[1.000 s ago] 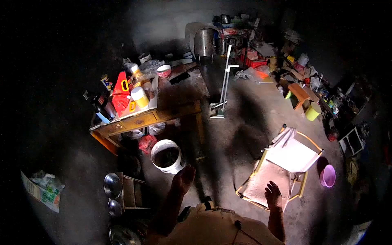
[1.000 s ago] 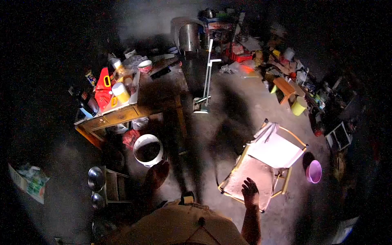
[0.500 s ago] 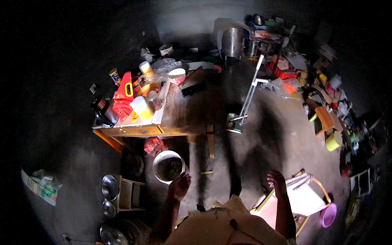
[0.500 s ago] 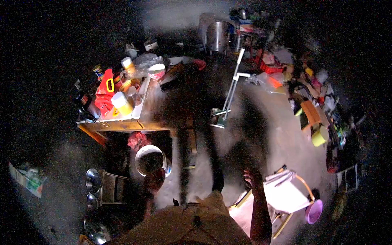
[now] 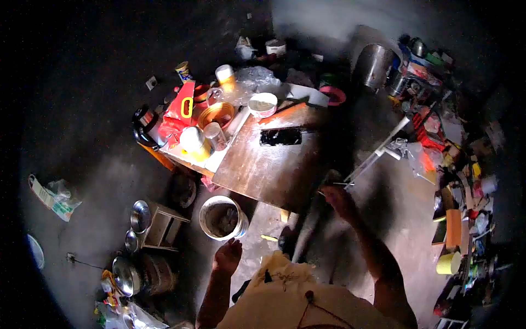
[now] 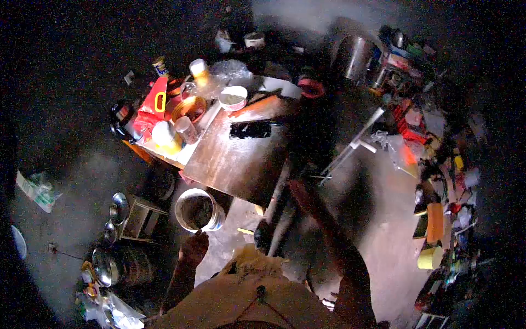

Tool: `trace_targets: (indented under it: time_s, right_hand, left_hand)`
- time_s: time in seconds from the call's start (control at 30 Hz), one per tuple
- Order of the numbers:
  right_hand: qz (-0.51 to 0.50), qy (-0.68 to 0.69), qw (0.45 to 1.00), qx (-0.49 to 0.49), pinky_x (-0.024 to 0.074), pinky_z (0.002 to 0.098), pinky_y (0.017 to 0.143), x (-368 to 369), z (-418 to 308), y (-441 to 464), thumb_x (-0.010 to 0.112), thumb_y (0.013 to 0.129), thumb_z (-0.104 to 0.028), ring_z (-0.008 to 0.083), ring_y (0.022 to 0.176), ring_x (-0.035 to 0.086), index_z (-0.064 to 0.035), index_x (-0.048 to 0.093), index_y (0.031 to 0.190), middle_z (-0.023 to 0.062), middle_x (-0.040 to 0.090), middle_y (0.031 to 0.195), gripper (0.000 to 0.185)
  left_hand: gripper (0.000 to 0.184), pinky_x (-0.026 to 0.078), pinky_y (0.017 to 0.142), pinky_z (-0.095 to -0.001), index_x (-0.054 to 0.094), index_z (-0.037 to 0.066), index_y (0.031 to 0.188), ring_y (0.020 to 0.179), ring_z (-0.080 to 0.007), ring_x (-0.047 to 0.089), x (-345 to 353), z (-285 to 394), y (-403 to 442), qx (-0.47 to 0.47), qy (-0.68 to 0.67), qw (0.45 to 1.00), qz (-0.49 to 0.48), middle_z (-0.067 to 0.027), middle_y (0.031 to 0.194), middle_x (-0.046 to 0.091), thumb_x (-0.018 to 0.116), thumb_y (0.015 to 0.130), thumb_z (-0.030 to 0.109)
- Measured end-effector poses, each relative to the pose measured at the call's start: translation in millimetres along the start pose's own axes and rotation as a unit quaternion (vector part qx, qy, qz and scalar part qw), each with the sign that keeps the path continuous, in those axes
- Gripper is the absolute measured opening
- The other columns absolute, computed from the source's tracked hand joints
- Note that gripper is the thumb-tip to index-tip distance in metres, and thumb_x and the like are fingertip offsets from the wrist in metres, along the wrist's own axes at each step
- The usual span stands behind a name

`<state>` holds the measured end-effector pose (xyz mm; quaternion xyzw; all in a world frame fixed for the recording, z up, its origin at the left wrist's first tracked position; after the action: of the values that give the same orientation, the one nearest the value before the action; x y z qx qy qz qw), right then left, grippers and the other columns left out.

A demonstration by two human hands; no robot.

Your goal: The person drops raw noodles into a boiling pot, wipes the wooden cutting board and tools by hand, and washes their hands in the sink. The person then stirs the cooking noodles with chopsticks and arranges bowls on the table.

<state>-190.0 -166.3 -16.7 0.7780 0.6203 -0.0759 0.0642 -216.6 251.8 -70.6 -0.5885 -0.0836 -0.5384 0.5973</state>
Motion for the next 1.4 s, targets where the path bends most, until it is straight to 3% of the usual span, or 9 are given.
trace_targets:
  time_s: [0.23, 0.6, 0.63, 0.77, 0.9, 1.03, 1.17, 1.3, 1.4]
  right_hand:
    - [-0.044, -0.328, 0.910, -0.251, 0.0431, 0.0338, 0.084, -8, -20, 122, 0.053, 0.081, -0.006, 0.0291, 0.097, 0.052, -0.0043, 0.053, 0.109, 0.0145, 0.054, 0.102, 0.028]
    - [-0.081, -0.528, 0.790, -0.300, 0.0392, 0.0382, 0.085, -11, 17, 285, 0.063, 0.072, -0.015, 0.0332, 0.092, 0.051, -0.0037, 0.052, 0.104, 0.0156, 0.054, 0.100, 0.036]
    - [-0.129, -0.533, 0.793, -0.264, 0.0410, 0.0388, 0.082, -11, 28, 301, 0.065, 0.071, -0.017, 0.0330, 0.090, 0.052, -0.0036, 0.052, 0.099, 0.0155, 0.055, 0.097, 0.034]
    - [-0.310, -0.399, 0.840, -0.199, 0.0435, 0.0397, 0.074, -23, 2, 306, 0.065, 0.070, -0.018, 0.0324, 0.084, 0.055, -0.0040, 0.049, 0.093, 0.0162, 0.056, 0.091, 0.032]
    - [-0.320, -0.267, 0.879, -0.231, 0.0455, 0.0391, 0.070, -31, 11, 287, 0.066, 0.071, -0.019, 0.0344, 0.085, 0.056, 0.0030, 0.036, 0.119, 0.0205, 0.055, 0.094, 0.061]
    - [-0.323, -0.158, 0.919, -0.163, 0.0448, 0.0362, 0.068, -25, -7, 252, 0.064, 0.076, -0.014, 0.0302, 0.078, 0.056, -0.0050, 0.044, 0.100, 0.0146, 0.055, 0.088, 0.033]
    - [-0.335, -0.135, 0.892, -0.270, 0.0434, 0.0358, 0.073, -14, 10, 226, 0.062, 0.077, -0.008, 0.0306, 0.086, 0.054, -0.0038, 0.045, 0.108, 0.0153, 0.053, 0.092, 0.036]
    - [-0.395, -0.010, 0.854, -0.338, 0.0414, 0.0353, 0.078, -5, 8, 228, 0.057, 0.078, -0.004, 0.0293, 0.093, 0.052, -0.0032, 0.051, 0.105, 0.0164, 0.052, 0.097, 0.027]
    - [-0.408, 0.067, 0.884, -0.217, 0.0376, 0.0313, 0.090, 22, 30, 284, 0.047, 0.089, -0.017, 0.0247, 0.106, 0.048, -0.0048, 0.043, 0.120, 0.0135, 0.049, 0.115, 0.034]
  left_hand:
    - [0.027, 0.044, 0.084, -0.0324, 0.053, 0.002, 0.106, 0.090, -0.0223, 0.055, 49, 1, 80, 0.084, 0.013, 0.990, -0.112, -0.0125, 0.098, 0.058, 0.049, 0.085, 0.018]
    - [0.030, 0.042, 0.085, -0.0321, 0.051, 0.001, 0.110, 0.091, -0.0223, 0.056, 255, 11, 166, 0.198, 0.160, 0.958, -0.130, -0.0124, 0.100, 0.058, 0.047, 0.087, 0.020]
    - [0.047, 0.037, 0.094, -0.0330, 0.042, 0.000, 0.120, 0.102, -0.0245, 0.051, 261, 12, 179, 0.208, 0.264, 0.933, -0.126, -0.0132, 0.112, 0.053, 0.044, 0.087, 0.033]
    - [0.035, 0.041, 0.087, -0.0339, 0.049, 0.000, 0.112, 0.096, -0.0247, 0.055, 288, -6, 207, 0.228, 0.238, 0.943, -0.042, -0.0129, 0.105, 0.056, 0.047, 0.086, 0.025]
    - [0.034, 0.044, 0.082, -0.0363, 0.052, 0.001, 0.105, 0.090, -0.0250, 0.057, 284, -54, 216, 0.207, 0.248, 0.944, -0.071, -0.0130, 0.099, 0.059, 0.046, 0.087, 0.029]
    - [0.041, 0.043, 0.081, -0.0351, 0.053, 0.002, 0.104, 0.089, -0.0230, 0.058, 305, -122, 202, 0.055, 0.221, 0.973, -0.041, -0.0125, 0.096, 0.060, 0.046, 0.087, 0.039]
    - [0.032, 0.044, 0.080, -0.0374, 0.052, 0.001, 0.105, 0.091, -0.0242, 0.056, 323, -155, 204, 0.168, 0.154, 0.974, 0.020, -0.0110, 0.104, 0.058, 0.045, 0.089, 0.028]
    - [0.019, 0.045, 0.064, -0.0305, 0.050, 0.005, 0.082, 0.065, -0.0180, 0.054, 297, -164, 201, 0.308, 0.137, 0.921, 0.197, -0.0075, 0.072, 0.056, 0.047, 0.086, 0.024]
    - [0.016, 0.044, 0.055, -0.0291, 0.048, 0.007, 0.083, 0.062, -0.0178, 0.053, 296, -156, 160, 0.320, 0.069, 0.901, 0.284, -0.0059, 0.066, 0.050, 0.046, 0.088, 0.021]
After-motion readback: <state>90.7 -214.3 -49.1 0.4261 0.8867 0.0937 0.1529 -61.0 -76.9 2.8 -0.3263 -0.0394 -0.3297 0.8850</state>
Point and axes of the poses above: each hand's wrist, its own y-axis towards the middle knuckle, its own x-axis out of the palm, z = x × y, the point moved 1 cm from there along y, towards the middle knuckle
